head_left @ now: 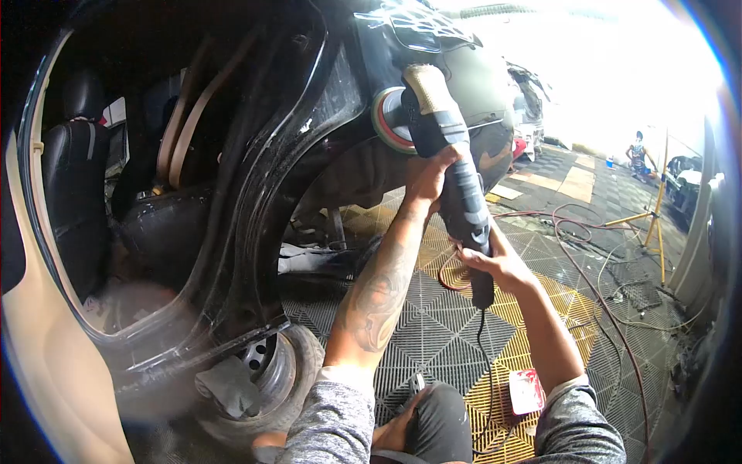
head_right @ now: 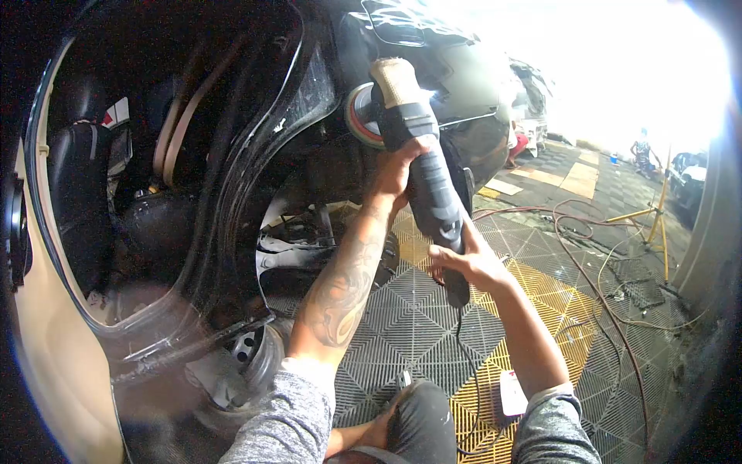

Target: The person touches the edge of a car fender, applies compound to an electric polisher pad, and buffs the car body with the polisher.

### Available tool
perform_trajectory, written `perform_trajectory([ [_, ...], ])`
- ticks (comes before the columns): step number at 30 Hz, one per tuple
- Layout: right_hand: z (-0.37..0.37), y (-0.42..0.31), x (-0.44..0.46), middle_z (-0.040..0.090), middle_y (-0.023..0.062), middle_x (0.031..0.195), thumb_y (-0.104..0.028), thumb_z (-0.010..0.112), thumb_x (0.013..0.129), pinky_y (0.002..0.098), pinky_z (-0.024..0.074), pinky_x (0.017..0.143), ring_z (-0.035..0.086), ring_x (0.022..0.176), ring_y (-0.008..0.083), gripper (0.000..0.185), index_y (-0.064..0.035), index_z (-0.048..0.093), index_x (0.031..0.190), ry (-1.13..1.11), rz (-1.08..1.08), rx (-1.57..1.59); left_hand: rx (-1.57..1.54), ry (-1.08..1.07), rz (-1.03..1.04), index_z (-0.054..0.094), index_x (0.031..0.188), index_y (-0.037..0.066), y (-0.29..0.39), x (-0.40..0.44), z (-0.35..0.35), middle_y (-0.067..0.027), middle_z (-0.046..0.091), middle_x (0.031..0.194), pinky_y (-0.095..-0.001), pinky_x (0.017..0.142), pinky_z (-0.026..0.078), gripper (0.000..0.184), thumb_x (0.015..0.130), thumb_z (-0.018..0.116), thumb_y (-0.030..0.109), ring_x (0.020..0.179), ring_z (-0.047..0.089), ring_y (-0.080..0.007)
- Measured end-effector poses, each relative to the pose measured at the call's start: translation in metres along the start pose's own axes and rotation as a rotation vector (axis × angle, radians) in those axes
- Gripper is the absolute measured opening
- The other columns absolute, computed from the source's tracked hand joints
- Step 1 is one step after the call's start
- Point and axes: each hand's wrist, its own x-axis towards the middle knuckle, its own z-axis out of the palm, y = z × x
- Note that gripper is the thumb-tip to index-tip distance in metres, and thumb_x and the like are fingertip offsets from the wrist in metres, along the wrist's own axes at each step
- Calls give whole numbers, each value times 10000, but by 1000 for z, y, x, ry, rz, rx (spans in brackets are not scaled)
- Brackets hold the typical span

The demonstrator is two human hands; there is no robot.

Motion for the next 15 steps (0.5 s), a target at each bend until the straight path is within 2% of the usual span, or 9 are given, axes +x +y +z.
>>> perform_trajectory([
  [1,-3,17,-10,554,115,1188,-359,742,938,371,599,689,654,759,185,780,-106,285,1518,-19,89,46,-12,-48,-1,666,1107,50,3,-9,0,-47,668,935,-368,762,570,448,749,823,269,796,664,-175],
  [3,1,27,-26,575,108,1156,-435,691,962,372,590,636,664,762,177,701,-105,338,1471,45,202,9,-27,-56,50,666,1113,61,-11,-4,-6,-38,666,923,-361,774,566,425,768,808,263,796,662,-169],
  [4,2,28,-26,624,84,986,-496,636,982,340,560,579,657,696,165,598,-85,422,1360,49,177,-57,-20,-72,43,664,1111,57,-11,1,-6,-35,664,912,-358,768,565,422,771,805,265,786,659,-168],
  [5,2,26,-26,624,84,986,-496,636,982,340,560,579,657,696,165,598,-85,422,1360,45,184,-60,17,-40,13,663,1106,55,-13,1,-8,-32,660,899,-356,753,565,425,773,805,276,768,655,-169],
  [8,5,8,-16,580,29,689,-519,592,995,289,504,524,595,552,124,509,-66,492,1204,114,108,-177,83,-22,9,661,1097,53,-16,29,-12,-28,656,890,-355,733,566,432,770,809,293,747,649,-170],
  [9,6,3,-11,590,35,717,-526,598,991,295,509,526,584,553,119,523,-59,493,1202,133,121,-169,122,-40,39,661,1093,54,-19,41,-14,-28,656,893,-356,728,566,436,766,813,299,745,648,-170],
  [11,5,-4,-3,589,36,720,-536,600,987,301,513,527,578,550,116,534,-57,497,1199,107,102,-199,10,-8,-17,662,1088,58,13,16,0,-31,659,894,-356,733,568,441,756,823,301,746,652,-174],
  [15,8,-10,-5,586,33,727,-551,601,983,295,515,527,583,561,113,547,-61,503,1206,86,124,-235,-17,-10,-33,661,1080,52,14,17,-4,-34,662,895,-354,731,572,446,750,831,299,737,658,-176],
])
